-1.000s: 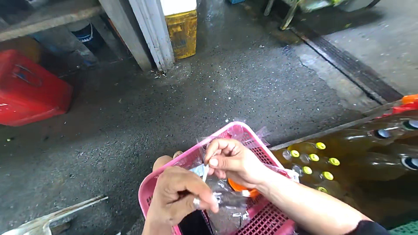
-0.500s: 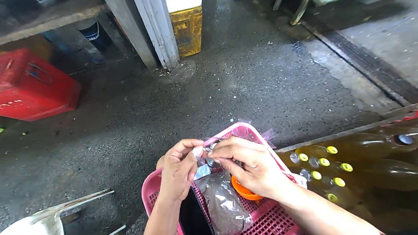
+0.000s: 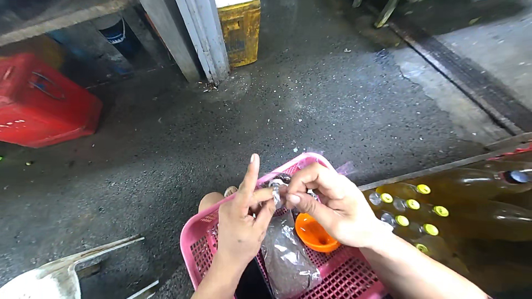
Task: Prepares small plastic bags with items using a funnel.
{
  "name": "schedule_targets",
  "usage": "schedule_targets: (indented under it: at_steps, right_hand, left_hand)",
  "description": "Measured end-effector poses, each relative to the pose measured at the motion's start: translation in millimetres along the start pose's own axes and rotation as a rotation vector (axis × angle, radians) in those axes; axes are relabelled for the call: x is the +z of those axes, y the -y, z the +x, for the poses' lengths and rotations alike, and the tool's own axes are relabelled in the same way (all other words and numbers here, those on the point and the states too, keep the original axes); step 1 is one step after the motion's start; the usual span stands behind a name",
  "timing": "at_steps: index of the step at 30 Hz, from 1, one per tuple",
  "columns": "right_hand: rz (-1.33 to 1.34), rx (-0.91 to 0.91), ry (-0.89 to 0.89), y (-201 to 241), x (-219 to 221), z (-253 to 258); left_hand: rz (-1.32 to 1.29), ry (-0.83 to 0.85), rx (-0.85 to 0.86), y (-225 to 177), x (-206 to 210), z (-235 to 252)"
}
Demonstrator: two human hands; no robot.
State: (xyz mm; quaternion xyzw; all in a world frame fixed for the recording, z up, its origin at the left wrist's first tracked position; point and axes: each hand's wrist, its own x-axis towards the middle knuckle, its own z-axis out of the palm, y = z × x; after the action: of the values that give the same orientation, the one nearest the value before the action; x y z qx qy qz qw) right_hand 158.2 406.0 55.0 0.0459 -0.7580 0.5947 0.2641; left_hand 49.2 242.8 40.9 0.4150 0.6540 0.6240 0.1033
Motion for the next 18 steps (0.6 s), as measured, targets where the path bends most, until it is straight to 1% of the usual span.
schedule_targets:
  at_steps: [4, 8, 13, 18]
  right_hand:
    - [-0.069, -0.031, -0.034, -1.6, 6.0, -2.0]
    - [-0.117, -0.039, -0.078, 0.8, 6.8, -2.6]
    - [-0.165, 0.043, -0.059, -3.1, 19.5, -5.1]
    - [-0.145, 0.058, -0.085, -3.1, 22.6, -4.5]
  left_hand:
    - [0.124, -0.056, 0.117, 2.4, -0.4, -1.4]
    - [0.156, -0.077, 0.159, 3.9, 3.0, 0.7]
    - [0.182, -0.048, 0.22, 5.7, 1.4, 0.5]
    - [0.17, -0.055, 0.188, 4.9, 1.8, -1.2]
